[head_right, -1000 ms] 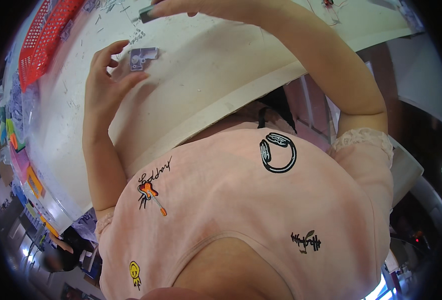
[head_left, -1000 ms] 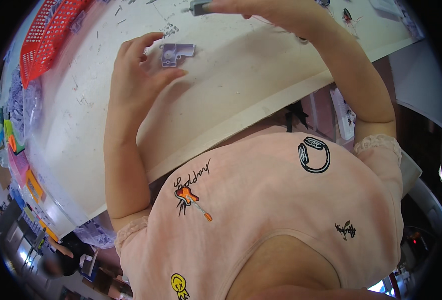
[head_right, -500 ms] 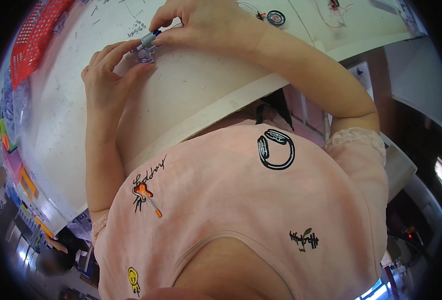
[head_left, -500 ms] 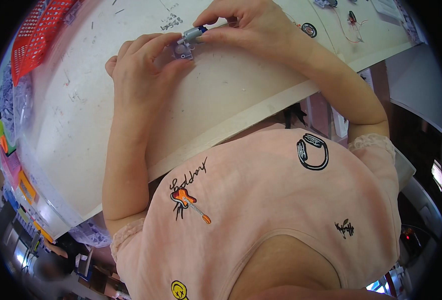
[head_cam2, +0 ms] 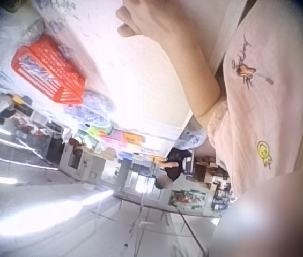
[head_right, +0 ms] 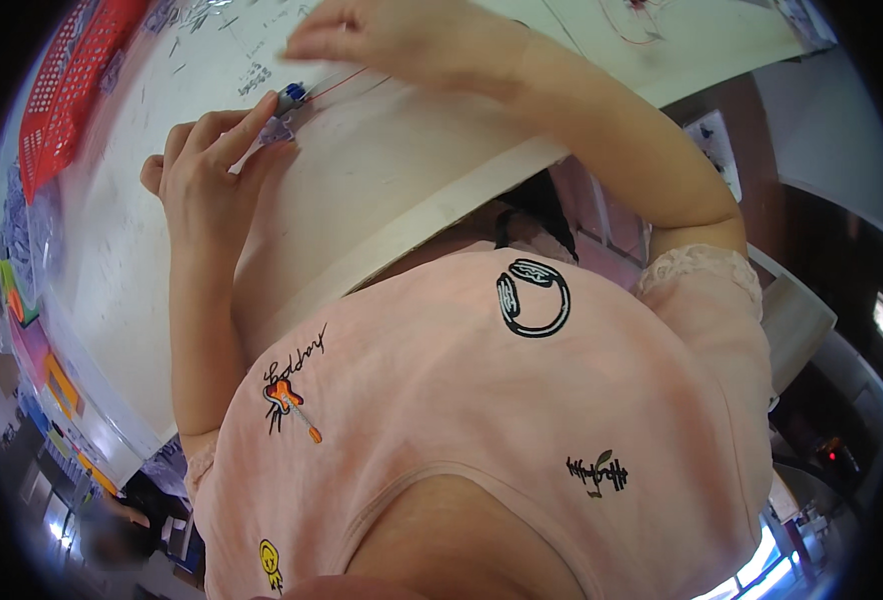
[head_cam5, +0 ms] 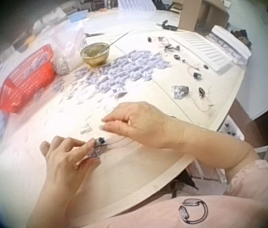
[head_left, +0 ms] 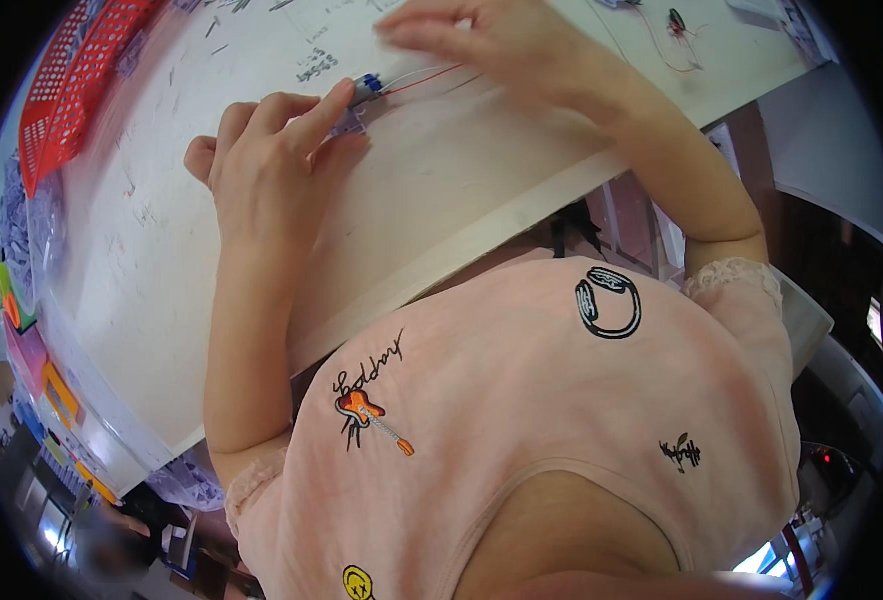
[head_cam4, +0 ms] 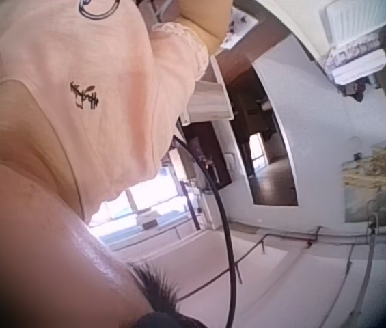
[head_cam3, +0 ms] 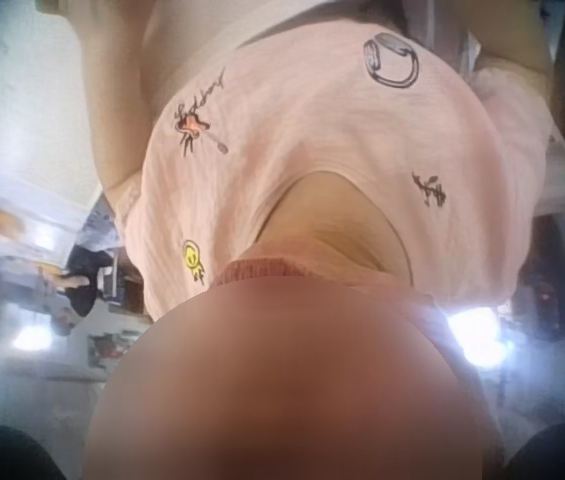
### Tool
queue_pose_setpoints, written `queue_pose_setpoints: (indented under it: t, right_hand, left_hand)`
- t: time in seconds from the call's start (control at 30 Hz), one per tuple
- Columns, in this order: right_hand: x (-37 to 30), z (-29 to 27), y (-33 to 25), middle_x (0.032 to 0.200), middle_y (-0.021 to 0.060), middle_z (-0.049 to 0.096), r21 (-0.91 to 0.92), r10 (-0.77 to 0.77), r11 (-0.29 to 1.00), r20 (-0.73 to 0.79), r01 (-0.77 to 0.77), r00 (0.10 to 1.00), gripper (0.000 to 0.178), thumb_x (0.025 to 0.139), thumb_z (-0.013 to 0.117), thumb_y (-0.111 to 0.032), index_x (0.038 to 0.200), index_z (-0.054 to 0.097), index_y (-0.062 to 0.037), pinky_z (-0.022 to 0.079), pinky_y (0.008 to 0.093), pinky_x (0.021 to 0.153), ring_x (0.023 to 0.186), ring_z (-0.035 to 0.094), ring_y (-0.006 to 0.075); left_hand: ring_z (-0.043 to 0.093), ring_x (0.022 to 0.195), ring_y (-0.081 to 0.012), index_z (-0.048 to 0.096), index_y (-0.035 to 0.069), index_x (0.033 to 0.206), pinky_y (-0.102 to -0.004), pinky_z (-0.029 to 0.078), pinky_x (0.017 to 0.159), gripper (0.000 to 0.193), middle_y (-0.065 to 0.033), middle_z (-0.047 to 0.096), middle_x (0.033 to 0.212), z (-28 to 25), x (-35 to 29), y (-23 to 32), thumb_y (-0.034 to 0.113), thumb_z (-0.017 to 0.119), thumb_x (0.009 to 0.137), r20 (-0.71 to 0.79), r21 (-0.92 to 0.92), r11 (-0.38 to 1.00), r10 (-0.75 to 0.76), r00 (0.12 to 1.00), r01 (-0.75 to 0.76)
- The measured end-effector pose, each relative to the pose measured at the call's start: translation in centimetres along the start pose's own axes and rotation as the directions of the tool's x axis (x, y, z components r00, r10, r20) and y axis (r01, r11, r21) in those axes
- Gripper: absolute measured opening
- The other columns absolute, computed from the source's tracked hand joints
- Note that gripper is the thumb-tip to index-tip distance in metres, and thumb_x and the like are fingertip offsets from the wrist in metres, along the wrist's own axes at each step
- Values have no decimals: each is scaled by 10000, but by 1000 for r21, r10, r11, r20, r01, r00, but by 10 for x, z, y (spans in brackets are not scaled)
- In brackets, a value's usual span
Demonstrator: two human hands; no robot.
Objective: The person assembles small electronic components by hand, connecting a small motor and connecting wires to a plastic chassis.
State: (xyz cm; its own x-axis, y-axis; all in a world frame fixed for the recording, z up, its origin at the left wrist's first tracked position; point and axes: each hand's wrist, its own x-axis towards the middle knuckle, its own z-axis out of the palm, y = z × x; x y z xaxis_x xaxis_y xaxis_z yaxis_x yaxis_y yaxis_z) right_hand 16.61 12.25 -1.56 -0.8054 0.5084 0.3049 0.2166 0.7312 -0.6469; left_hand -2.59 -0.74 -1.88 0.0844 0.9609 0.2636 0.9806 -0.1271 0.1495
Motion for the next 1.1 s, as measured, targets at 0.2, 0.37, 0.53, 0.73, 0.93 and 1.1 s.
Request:
queue_pose_setpoints:
  t: [0.2,0.37,0.53,0.73,0.93,1.1]
  right_hand:
    - [-56,-49,6,813,35,619,-50,196,975,-258,-215,946,204,819,656,-204,959,665,-56,462,267,615,712,575,116]
    - [-114,-79,33,887,53,632,-306,194,862,-537,-404,821,201,806,655,-209,960,650,-80,489,297,677,745,613,184]
    - [-133,-100,37,909,43,621,-216,310,845,-549,-490,776,239,791,654,-280,956,632,-108,485,331,719,807,606,217]
    - [-133,-94,58,975,61,611,-464,82,827,-458,-316,885,319,735,692,-292,969,620,-86,461,367,743,878,595,243]
    - [-148,-111,82,980,56,600,-468,314,690,-493,-552,811,370,736,670,-339,1009,614,-95,450,349,747,913,588,227]
    - [-141,-133,114,974,50,607,-472,263,735,-463,-487,846,311,788,630,-332,988,624,-94,452,347,756,906,587,230]
  left_hand:
    - [540,947,-169,669,194,1074,-362,308,844,404,19,630,986,10,4,-1,182,741,676,-60,-102,992,71,996,-77]
    - [544,986,-168,646,117,1103,-364,293,905,420,-9,623,1049,6,-6,8,161,735,694,25,-184,983,6,1000,-1]
    - [551,951,-166,636,122,1117,-359,287,898,431,2,627,1026,8,9,18,160,740,700,38,-127,991,48,998,-43]
    - [555,912,-164,630,131,1110,-358,291,874,439,12,634,1001,6,22,30,154,746,687,70,-143,975,182,981,-171]
    - [557,907,-169,632,118,1106,-345,290,908,444,-12,632,1007,6,33,52,133,754,679,122,-187,964,214,969,-190]
    - [555,917,-163,635,133,1090,-366,283,916,425,3,635,1007,11,47,70,128,747,680,113,-243,939,278,954,-245]
